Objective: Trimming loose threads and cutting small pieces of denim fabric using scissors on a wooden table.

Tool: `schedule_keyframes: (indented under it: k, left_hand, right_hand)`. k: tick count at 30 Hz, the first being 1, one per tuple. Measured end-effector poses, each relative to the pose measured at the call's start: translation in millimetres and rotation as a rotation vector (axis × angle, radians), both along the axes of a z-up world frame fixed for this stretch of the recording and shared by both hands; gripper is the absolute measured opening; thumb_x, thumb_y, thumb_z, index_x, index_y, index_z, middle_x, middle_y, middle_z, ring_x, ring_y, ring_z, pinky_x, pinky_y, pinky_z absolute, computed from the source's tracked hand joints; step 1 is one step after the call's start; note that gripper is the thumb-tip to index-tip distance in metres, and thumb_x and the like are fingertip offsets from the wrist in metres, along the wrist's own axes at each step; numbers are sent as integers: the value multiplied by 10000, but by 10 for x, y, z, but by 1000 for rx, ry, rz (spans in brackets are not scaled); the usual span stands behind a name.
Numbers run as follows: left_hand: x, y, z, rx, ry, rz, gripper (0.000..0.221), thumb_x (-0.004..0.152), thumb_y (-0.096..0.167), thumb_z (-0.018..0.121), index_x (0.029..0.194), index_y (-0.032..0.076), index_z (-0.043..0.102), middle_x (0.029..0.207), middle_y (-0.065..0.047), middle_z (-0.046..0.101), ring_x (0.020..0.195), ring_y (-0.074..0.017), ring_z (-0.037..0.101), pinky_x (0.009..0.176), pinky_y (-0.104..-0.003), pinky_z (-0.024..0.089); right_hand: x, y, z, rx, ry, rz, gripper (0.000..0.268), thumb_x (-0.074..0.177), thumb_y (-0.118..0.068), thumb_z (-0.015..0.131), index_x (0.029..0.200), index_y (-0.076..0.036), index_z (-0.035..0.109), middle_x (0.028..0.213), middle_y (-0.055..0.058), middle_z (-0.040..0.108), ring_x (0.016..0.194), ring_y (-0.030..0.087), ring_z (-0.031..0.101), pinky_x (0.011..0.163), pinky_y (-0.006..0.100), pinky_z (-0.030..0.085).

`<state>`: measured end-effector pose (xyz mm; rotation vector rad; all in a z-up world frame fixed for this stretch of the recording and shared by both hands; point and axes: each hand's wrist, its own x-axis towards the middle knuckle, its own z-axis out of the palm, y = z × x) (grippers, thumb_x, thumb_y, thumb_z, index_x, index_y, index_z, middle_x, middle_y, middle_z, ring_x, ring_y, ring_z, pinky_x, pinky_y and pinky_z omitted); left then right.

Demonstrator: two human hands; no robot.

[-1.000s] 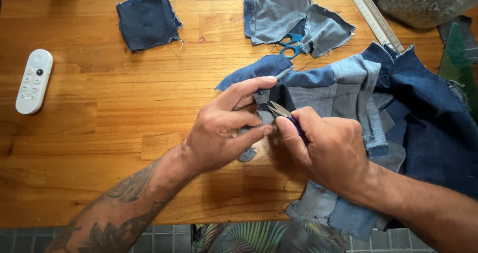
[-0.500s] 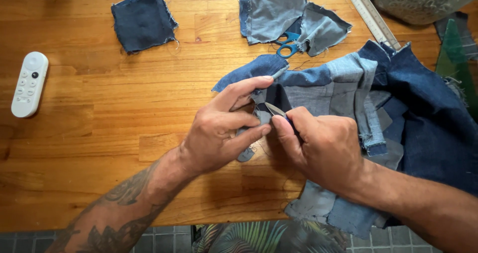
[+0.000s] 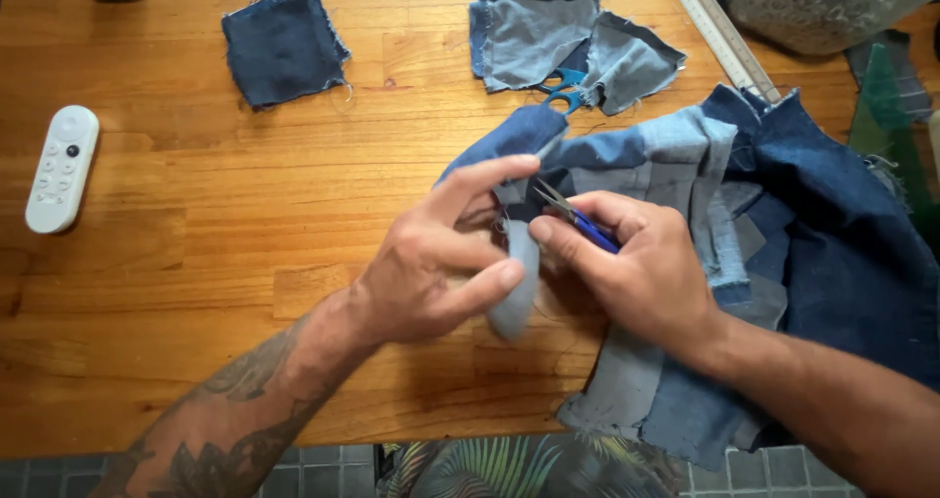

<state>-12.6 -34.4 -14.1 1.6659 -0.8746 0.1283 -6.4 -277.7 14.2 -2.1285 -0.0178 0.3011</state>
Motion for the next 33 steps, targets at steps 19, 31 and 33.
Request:
schedule_keyframes:
  k: [19,31,33]
  left_hand:
    - [-84,-170,-180,37,107,668,344,878,243,1067,974,116,763,1087,-86,695,800,-106,675,696,-238,619]
    - [-104,-223,-233,-47,155,526,86,1057,128,879,1048,75,812,994,-54,754,744,-128,591,684,-294,488]
    - [-98,-230,-247,-323,440,472,107,1096,53,816,1095,81,713,884,-25,685,781,-103,671,704,-270,608]
  right_hand:
    - [-67,-63,-333,106,-159,108,162,1055,-313,845,1095,-157,855,845,-108,729,724,28,578,672,242,495]
    - [-155,-98,-389,127,-161,240,176,1044,-263,845,1143,-140,768,714,-69,715,588,33,590,553,248,526]
    - [-172,-95,-387,51,-252,284,186,1058,-321,828,1087,-149,764,725,-54,674,614,73,544,578,295,482]
